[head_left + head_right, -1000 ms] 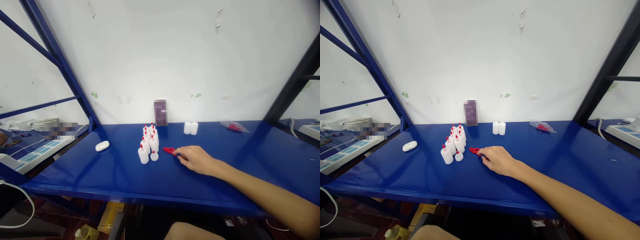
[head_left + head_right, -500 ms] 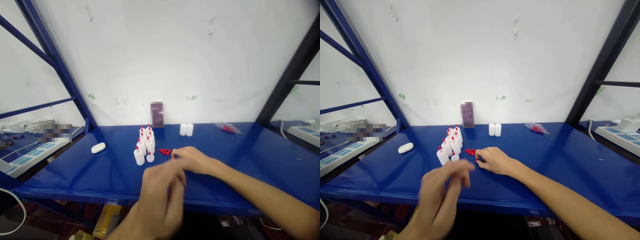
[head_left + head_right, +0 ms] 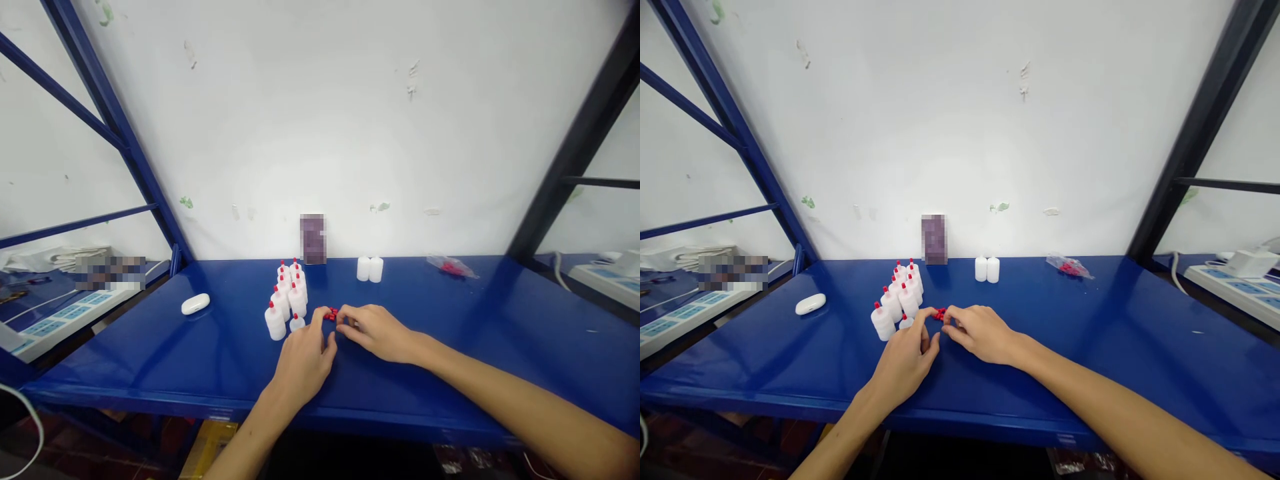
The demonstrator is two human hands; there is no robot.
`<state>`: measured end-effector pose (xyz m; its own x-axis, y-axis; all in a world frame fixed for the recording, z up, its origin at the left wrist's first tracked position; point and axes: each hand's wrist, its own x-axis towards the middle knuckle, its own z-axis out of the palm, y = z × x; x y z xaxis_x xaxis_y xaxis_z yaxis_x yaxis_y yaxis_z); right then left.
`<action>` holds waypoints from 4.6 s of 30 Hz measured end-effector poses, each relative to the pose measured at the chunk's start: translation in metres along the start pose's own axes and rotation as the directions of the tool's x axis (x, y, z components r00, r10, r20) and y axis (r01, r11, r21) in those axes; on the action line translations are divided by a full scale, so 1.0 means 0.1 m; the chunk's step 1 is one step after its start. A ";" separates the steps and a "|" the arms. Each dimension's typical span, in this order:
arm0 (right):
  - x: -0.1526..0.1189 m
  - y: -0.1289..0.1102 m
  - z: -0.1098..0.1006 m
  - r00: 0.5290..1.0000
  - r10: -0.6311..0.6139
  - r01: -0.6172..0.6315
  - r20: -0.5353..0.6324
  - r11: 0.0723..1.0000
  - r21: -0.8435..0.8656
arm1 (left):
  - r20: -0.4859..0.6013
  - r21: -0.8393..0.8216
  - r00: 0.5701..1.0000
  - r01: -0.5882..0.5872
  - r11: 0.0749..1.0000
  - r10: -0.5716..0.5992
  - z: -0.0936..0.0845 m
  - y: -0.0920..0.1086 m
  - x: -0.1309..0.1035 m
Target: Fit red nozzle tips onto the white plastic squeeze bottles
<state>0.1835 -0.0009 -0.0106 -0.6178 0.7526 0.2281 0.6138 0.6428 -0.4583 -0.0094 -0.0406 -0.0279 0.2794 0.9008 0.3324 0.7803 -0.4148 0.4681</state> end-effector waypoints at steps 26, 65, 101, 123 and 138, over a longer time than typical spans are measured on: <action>-0.01 -0.18 0.15 1.000 0.024 -0.013 -0.003 0.617 0.787 | -0.130 -0.302 0.979 -0.192 0.934 0.159 0.02 0.02 0.01; -0.06 -0.16 0.22 0.991 -0.078 0.131 -0.109 0.747 0.652 | -0.074 -0.298 0.955 -0.295 0.908 0.286 -0.04 0.08 -0.01; 0.32 0.62 -0.77 0.598 0.274 0.191 -0.753 0.864 0.466 | -0.004 0.057 0.994 -0.109 0.992 0.109 -0.64 -0.17 -0.04; 0.96 1.29 -0.63 0.594 0.429 0.092 -0.681 0.804 0.587 | 0.335 0.120 0.922 -0.244 0.962 0.192 -0.27 0.03 -0.10; 0.70 1.31 -0.60 0.562 0.501 0.102 -0.658 0.747 0.657 | 0.282 0.204 0.952 -0.185 0.961 0.123 -0.18 0.04 -0.09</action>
<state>0.2501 0.1450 -0.0032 0.2843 0.8392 0.4637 0.0726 0.4634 -0.8832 -0.0190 -0.0529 -0.0141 0.5196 0.8423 0.1432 0.8128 -0.5389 0.2212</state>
